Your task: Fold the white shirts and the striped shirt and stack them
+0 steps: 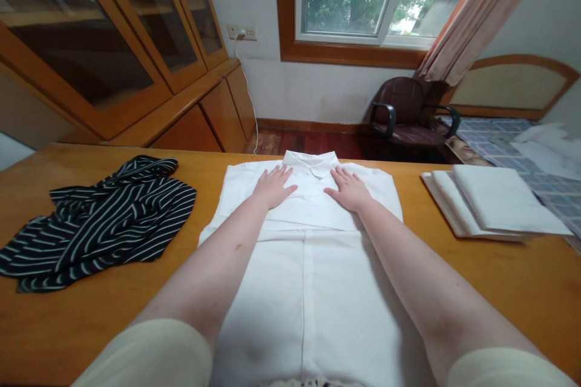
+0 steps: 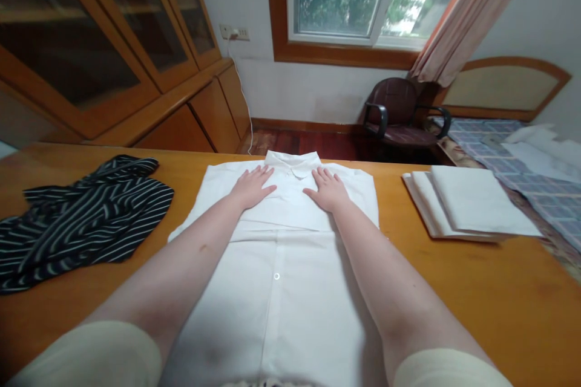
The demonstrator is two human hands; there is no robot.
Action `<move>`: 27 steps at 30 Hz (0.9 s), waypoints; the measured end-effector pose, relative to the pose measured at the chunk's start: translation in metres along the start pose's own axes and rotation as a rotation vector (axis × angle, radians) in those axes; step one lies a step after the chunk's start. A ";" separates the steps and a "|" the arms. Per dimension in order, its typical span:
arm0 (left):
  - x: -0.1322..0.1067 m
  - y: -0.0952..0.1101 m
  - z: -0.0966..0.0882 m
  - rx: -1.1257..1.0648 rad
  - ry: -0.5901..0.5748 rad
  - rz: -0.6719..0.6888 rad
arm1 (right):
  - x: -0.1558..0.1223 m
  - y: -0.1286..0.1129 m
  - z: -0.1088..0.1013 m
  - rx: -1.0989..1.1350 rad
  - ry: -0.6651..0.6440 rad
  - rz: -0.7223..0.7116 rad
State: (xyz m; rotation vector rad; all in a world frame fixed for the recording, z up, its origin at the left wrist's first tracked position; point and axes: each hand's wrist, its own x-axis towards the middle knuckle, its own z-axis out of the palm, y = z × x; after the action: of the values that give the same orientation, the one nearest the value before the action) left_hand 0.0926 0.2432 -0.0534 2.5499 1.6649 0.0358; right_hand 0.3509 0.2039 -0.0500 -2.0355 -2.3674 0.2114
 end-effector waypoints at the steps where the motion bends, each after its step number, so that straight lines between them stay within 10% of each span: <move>1: 0.000 -0.010 0.000 -0.002 0.002 -0.044 | 0.000 0.010 0.000 -0.002 0.008 0.041; 14: 0.000 -0.053 -0.004 -0.018 0.050 -0.386 | -0.014 0.101 -0.007 -0.027 0.034 0.296; 27: 0.000 -0.103 -0.010 -0.073 0.010 -0.470 | -0.018 0.114 -0.004 0.022 0.111 0.376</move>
State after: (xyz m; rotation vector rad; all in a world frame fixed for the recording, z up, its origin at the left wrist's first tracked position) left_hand -0.0018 0.2846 -0.0531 2.0492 2.1729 0.0717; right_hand 0.4661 0.2032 -0.0568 -2.3959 -1.8951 0.1217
